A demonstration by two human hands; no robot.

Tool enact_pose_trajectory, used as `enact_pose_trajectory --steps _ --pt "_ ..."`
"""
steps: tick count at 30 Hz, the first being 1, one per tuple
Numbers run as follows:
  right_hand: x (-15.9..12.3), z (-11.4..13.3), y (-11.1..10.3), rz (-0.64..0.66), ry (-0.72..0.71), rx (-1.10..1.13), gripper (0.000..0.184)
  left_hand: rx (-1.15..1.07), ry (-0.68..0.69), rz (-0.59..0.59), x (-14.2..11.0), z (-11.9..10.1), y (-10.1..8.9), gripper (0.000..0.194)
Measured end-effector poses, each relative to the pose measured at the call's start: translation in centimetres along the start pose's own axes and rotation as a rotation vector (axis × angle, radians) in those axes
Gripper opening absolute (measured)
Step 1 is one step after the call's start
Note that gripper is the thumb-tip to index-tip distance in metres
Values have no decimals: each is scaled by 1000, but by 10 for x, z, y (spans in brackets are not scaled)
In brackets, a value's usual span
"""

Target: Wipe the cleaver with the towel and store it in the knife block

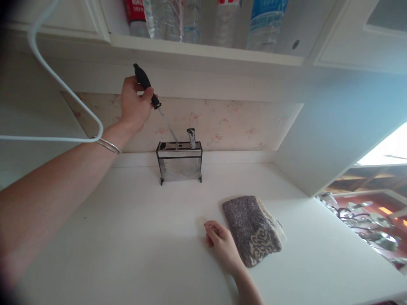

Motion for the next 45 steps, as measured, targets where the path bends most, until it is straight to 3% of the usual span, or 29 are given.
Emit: enact_pose_trajectory --steps 7,11,25,30,32,36,45 --pt "-1 1 1 1 5 -20 37 -24 -57 12 -6 -25 2 30" --pt "-1 3 1 7 7 -41 38 -78 -1 6 -8 -33 2 33" --pt "-2 3 2 18 1 -50 38 -18 9 16 -6 -13 -6 35" --pt "-2 2 3 7 -4 -67 39 36 50 123 -4 -27 9 58" --pt "-1 0 3 4 -6 -73 40 98 92 217 -1 -35 16 67" --pt "0 -3 2 3 -11 -85 40 251 164 399 -7 -42 27 56" --pt "-2 1 3 21 -24 -154 40 531 77 512 -41 -21 33 55"
Point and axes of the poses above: each hand's wrist, its own x-axis towards the middle knuckle, its own y-axis out of the palm, z = x × y, the point moved 2 cm from there along x, towards the middle knuckle, and after that the axes turned 4 degrees about x, right-handed, at the moved point
